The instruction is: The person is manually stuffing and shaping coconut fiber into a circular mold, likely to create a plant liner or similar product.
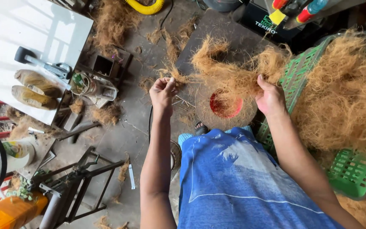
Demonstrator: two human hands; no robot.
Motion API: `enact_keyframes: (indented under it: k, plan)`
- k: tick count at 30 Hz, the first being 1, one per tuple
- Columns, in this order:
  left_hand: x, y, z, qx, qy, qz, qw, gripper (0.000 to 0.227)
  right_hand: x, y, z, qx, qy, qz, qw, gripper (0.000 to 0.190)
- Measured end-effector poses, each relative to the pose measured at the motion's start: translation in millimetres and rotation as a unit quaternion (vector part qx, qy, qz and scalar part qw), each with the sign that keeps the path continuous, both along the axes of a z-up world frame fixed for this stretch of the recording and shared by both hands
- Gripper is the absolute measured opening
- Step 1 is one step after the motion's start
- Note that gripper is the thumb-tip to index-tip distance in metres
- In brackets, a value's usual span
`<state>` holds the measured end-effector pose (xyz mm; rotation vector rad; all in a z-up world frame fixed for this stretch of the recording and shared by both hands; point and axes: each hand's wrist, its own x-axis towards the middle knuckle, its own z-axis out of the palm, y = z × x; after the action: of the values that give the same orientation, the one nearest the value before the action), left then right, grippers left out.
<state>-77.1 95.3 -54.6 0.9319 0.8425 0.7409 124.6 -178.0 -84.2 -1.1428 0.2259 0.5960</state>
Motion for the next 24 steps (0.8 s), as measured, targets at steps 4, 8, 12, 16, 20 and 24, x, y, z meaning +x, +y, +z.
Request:
enact_keyframes:
  k: [4, 8, 12, 16, 20, 24]
  plan:
    - [4.7, -10.2, 29.0, -0.023, -0.061, -0.006, 0.998, 0.015, 6.3, 8.8, 18.2, 0.033, -0.041, 0.033, 0.998, 0.034]
    - [25.5, -30.9, 45.2, -0.171, -0.245, -0.045, 0.953, 0.012, 11.9, 20.1, 61.7, 0.019, -0.024, 0.030, 0.999, 0.032]
    - [50.1, -51.1, 23.6, -0.037, -0.133, -0.035, 0.990, 0.010, 3.7, 26.1, 93.1, 0.004, -0.058, -0.029, 0.998, 0.037]
    - [47.6, -77.8, 80.2, 0.175, 0.042, -0.186, 0.966, 0.025, 17.0, 39.4, 109.4, -0.104, -0.119, -0.089, 0.983, 0.047]
    - [63.6, -78.8, 13.3, 0.532, 0.223, -0.302, 0.759, 0.023, 16.3, 29.0, 112.3, -0.209, -0.136, -0.024, 0.968, 0.039]
    - [61.4, -79.0, -4.6, 0.589, 0.295, -0.329, 0.676, 0.018, 19.2, 26.6, 98.6, -0.122, -0.135, -0.138, 0.974, 0.044]
